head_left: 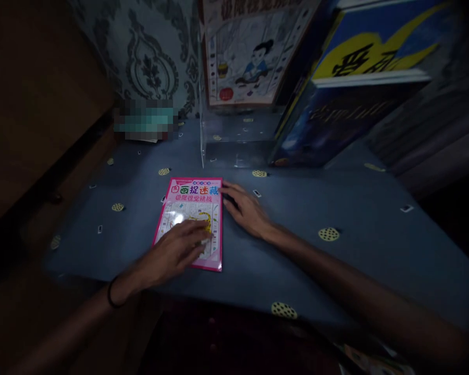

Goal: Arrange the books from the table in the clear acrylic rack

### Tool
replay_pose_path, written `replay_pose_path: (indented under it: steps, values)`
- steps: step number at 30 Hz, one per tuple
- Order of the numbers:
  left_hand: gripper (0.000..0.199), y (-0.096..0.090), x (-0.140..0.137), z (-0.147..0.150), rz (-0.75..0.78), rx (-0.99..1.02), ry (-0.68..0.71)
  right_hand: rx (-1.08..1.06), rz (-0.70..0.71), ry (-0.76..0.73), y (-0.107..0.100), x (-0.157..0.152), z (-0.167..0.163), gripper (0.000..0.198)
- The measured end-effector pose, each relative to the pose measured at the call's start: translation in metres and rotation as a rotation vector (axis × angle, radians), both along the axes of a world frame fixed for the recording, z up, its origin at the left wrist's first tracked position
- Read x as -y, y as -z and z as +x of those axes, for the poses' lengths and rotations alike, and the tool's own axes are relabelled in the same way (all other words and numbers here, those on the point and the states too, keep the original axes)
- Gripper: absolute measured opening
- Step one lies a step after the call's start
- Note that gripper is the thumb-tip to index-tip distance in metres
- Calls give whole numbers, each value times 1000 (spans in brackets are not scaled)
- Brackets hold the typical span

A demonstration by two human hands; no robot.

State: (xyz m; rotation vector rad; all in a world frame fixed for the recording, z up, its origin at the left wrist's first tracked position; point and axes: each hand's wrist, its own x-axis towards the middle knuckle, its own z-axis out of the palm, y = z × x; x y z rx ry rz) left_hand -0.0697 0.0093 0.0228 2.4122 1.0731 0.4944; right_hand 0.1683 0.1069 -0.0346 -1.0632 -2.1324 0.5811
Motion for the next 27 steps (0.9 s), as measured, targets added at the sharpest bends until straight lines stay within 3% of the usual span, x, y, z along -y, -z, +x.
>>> replay_pose_path:
  steps: [5,9,15,21,27]
  values:
    - [26,-1,-46,6,80,-69,-277,-45,-50,0,-7,42,-3,40]
    - [29,-11,-65,11,40,-232,-304,-101,-134,-2,-16,67,-13,41]
    - [41,-20,-70,21,44,-422,-340,-424,-255,-61,-31,83,-21,41]
    - [51,-35,-90,24,-34,-448,-301,-323,-123,-177,-30,93,-22,34]
    - [54,-43,-97,32,-35,-497,-270,-51,66,-277,-27,96,-22,34]
